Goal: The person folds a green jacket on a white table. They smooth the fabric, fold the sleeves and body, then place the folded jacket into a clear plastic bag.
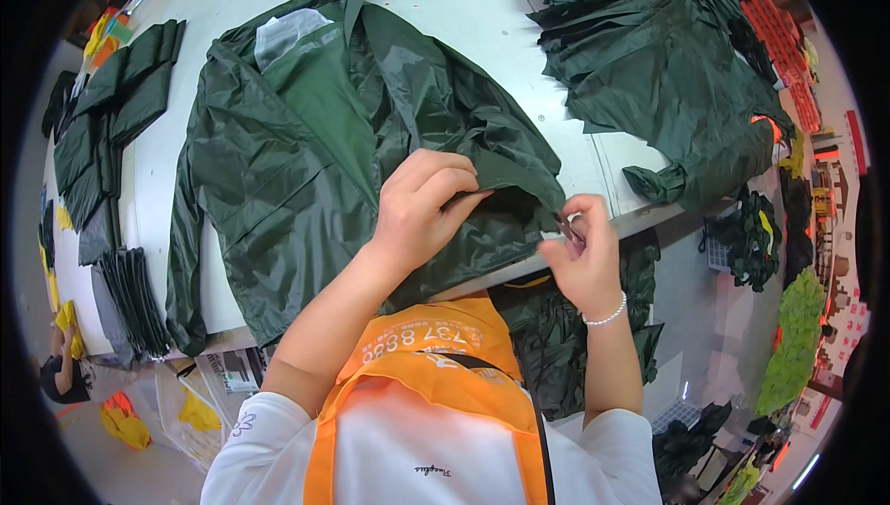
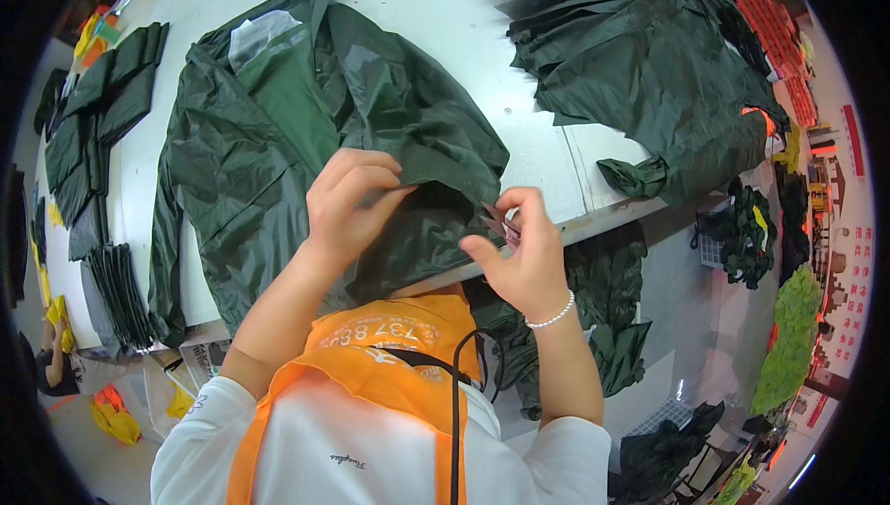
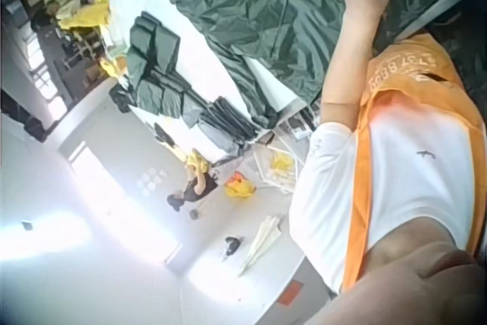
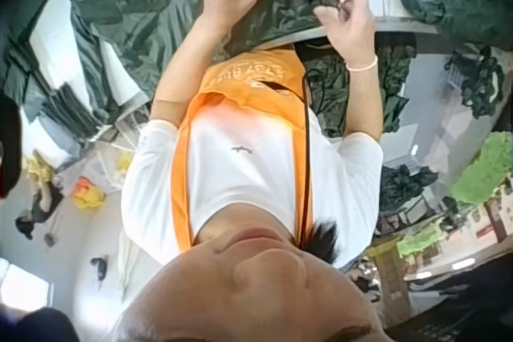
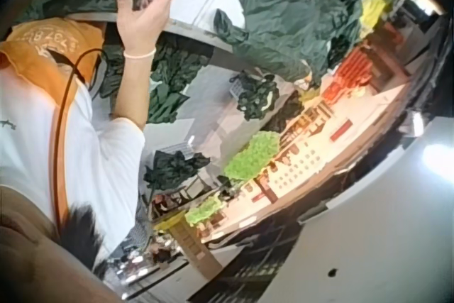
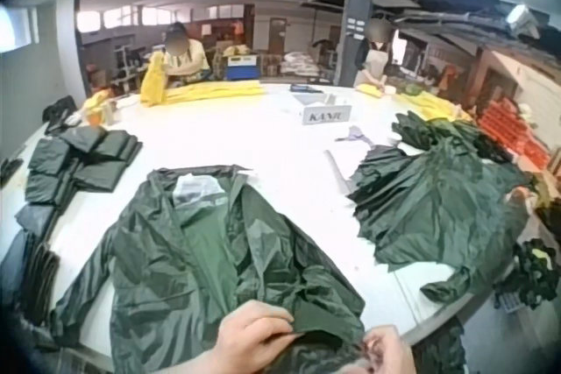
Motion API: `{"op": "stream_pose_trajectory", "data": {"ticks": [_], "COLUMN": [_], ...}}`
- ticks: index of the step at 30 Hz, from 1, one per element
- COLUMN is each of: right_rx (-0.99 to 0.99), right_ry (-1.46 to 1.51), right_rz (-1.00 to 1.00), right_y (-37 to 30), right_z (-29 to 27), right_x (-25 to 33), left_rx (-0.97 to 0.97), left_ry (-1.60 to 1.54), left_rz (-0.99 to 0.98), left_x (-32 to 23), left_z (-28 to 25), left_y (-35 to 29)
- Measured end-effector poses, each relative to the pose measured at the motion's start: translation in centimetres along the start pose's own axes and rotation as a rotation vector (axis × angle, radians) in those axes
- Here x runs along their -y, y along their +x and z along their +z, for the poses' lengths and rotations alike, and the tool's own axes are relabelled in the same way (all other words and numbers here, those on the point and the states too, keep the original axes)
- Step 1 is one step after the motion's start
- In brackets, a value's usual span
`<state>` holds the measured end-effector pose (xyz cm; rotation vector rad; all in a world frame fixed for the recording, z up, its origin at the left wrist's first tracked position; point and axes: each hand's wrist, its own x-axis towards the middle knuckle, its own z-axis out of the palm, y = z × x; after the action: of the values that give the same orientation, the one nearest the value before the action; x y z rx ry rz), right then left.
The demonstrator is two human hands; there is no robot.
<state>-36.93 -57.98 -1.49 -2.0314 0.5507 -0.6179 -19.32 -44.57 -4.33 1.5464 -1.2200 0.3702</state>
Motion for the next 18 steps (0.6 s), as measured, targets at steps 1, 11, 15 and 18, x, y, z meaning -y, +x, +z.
{"op": "stream_pose_trajectory", "data": {"ticks": [1, 11, 15, 18], "right_rx": [0.066, 0.171, 0.086, -0.061], "right_ry": [0.115, -0.377, -0.383, -0.337], "right_rz": [0.097, -0.103, -0.153, -0.192], "right_y": [0.1, 3.1, 2.6, 2.5], "right_z": [-0.6, -0.8, 0.0, 0.9], "right_x": [0.8, 2.6, 0.9, 0.7], "left_rx": [0.004, 0.037, 0.042, 0.046], "left_ry": [-0.026, 0.001, 0.021, 0.039], "left_rz": [0.017, 0.116, 0.177, 0.189], "left_x": [0.2, 0.1, 0.1, 0.2], "left_z": [0.1, 0.1, -0.2, -0.3], "left_y": [-0.1, -0.7, -0.8, -1.1]}}
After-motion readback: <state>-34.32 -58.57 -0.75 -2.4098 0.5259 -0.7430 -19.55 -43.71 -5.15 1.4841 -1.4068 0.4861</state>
